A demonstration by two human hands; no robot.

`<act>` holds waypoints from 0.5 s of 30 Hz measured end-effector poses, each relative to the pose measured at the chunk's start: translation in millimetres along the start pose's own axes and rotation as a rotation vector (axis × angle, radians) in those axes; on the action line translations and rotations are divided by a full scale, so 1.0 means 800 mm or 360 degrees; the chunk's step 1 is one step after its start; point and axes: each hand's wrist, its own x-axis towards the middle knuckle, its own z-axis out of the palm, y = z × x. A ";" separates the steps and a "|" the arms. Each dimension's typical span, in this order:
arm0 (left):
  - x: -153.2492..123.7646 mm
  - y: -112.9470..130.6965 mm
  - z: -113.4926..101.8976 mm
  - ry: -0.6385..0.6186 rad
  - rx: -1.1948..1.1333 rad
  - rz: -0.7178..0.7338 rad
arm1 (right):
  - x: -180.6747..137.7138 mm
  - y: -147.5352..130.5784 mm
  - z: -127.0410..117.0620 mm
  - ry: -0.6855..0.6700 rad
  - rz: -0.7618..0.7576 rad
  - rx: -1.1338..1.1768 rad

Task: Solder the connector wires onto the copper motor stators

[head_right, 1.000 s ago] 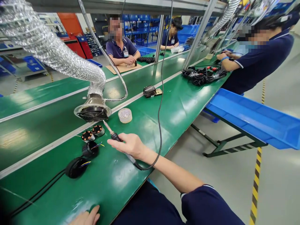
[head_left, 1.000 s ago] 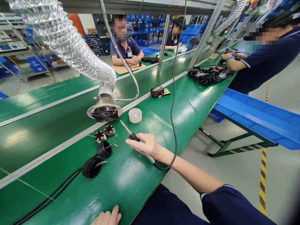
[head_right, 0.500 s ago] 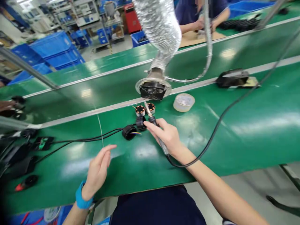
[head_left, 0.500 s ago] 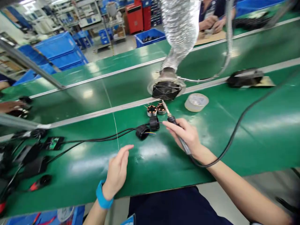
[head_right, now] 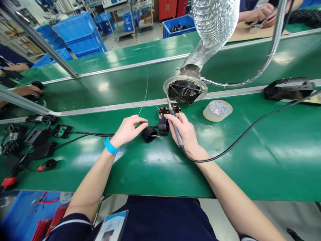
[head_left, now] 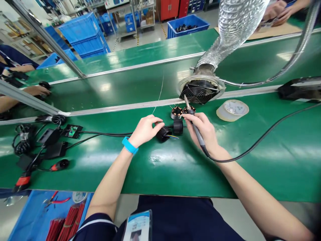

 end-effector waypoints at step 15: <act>-0.069 0.024 -0.004 0.0780 -0.0678 -0.0348 | 0.032 0.041 0.023 -0.0312 -0.0163 0.0059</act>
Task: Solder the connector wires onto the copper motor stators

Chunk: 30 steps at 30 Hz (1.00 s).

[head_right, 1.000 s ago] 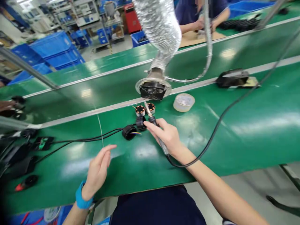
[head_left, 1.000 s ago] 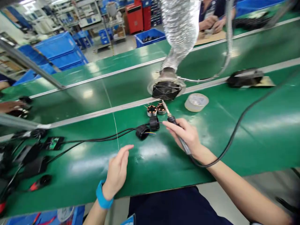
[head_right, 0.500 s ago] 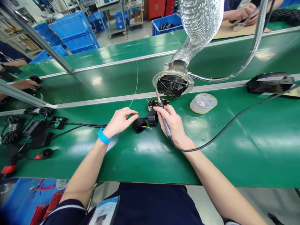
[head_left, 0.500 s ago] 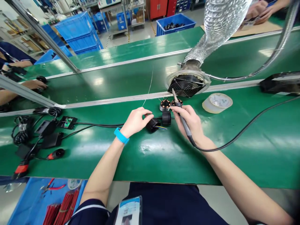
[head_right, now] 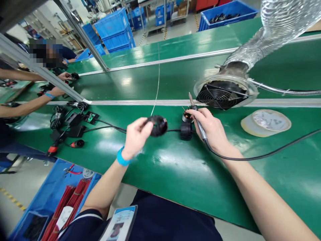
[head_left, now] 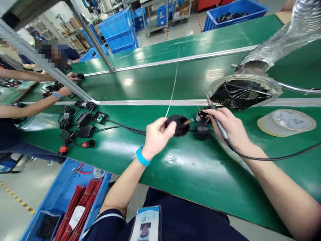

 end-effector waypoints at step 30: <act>-0.018 -0.028 -0.092 -0.1522 0.0360 -0.0048 | -0.016 -0.011 0.004 0.0035 0.0037 0.0221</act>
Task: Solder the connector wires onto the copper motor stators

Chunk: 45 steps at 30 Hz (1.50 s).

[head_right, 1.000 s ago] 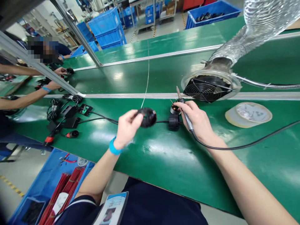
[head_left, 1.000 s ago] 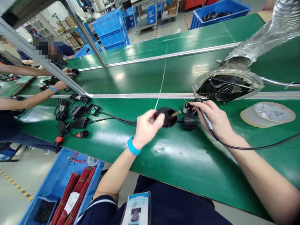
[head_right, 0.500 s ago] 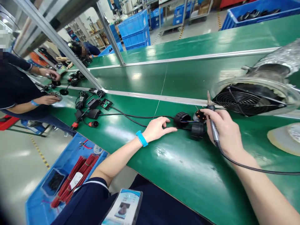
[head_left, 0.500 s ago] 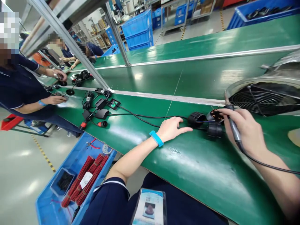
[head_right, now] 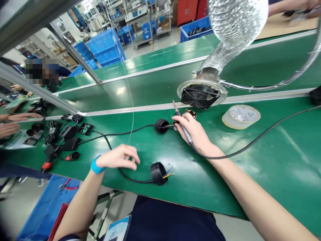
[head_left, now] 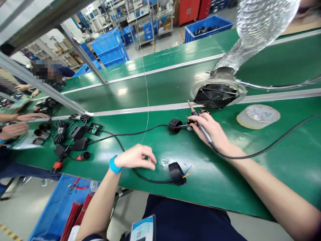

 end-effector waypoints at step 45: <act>0.143 0.024 0.045 0.1478 0.0788 0.0075 | -0.067 -0.036 -0.003 0.0318 0.0361 0.0150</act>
